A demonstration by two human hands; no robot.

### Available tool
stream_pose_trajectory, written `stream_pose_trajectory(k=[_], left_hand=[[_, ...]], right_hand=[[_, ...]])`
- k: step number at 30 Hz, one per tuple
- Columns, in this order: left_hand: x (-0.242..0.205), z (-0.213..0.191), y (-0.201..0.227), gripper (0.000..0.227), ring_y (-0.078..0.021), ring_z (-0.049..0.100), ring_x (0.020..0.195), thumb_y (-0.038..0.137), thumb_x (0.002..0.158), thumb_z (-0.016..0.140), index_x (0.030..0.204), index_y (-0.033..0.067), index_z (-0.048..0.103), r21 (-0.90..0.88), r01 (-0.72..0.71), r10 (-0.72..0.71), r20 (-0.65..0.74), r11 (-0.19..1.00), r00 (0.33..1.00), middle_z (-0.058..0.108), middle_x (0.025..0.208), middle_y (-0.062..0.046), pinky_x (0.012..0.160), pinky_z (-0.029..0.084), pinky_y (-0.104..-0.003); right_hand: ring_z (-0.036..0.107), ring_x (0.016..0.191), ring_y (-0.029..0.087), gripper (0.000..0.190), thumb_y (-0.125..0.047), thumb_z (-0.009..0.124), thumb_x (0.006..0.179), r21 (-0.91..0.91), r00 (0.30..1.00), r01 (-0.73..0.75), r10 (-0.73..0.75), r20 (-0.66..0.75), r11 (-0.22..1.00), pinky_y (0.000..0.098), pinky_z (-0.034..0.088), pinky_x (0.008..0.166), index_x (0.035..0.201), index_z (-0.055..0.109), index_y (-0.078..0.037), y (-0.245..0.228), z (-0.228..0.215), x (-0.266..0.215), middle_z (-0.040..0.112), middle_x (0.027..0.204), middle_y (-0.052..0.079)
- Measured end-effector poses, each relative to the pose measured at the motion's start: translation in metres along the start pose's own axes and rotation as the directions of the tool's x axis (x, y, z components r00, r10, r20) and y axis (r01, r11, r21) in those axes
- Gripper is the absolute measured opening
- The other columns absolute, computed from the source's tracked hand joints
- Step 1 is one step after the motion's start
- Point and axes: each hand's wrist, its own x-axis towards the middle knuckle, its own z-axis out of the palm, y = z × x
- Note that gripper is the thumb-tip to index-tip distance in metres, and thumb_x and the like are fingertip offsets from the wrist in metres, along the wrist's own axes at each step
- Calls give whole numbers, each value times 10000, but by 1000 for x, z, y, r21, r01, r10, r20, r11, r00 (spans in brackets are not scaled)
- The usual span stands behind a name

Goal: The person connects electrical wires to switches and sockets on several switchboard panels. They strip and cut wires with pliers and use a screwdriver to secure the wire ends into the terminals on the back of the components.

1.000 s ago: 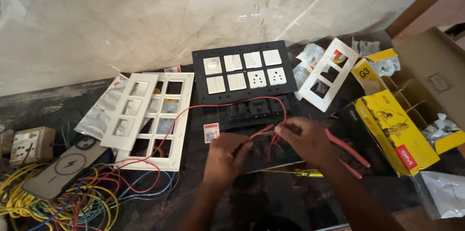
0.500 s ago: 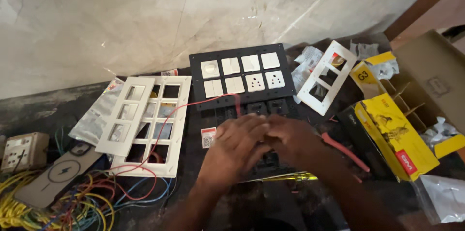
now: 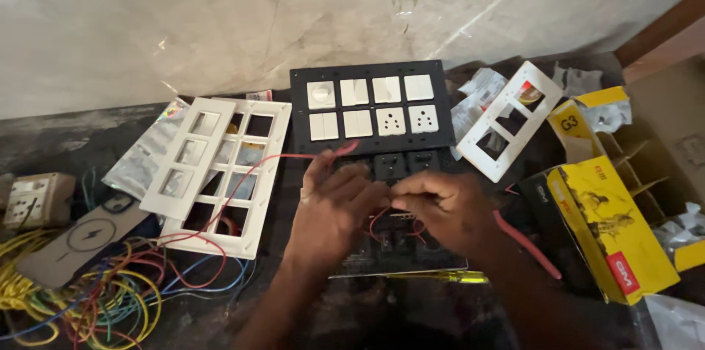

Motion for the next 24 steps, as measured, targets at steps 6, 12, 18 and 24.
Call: stream_pose_trajectory(k=[6,12,18,24], left_hand=[[2,1,5,191,-195,697,1149,186,844,723,1013,149,641,55,-41,41,13,998,999,706,940,-7,1092,449,-451],[-2,-1,-3,285,-238,693,814,275,786,772,1001,135,645,31,29,-39,367,999,929,700,865,-35,704,481,-430],[-1,5,12,449,-288,714,864,63,672,718,1115,142,708,-159,161,-149,84,974,985,719,929,-51,706,495,-422],[-8,17,9,275,-352,710,863,-5,838,662,1103,69,661,-296,312,-313,46,903,949,725,977,-133,705,550,-415]], right_hand=[[720,619,81,125,-60,761,844,53,998,55,-54,-31,997,265,579,511,958,771,-11,-1,1,6,802,792,66],[665,569,177,163,-165,773,850,-194,944,5,60,325,981,335,503,533,909,780,-13,-17,-19,12,759,666,132],[776,759,183,447,-240,777,806,-218,996,65,-49,75,974,329,597,629,1192,676,-38,-10,-64,3,782,967,125],[701,961,335,557,-401,825,789,-752,920,-297,386,-62,588,442,567,829,1224,648,-103,34,-85,-46,702,1057,120]])
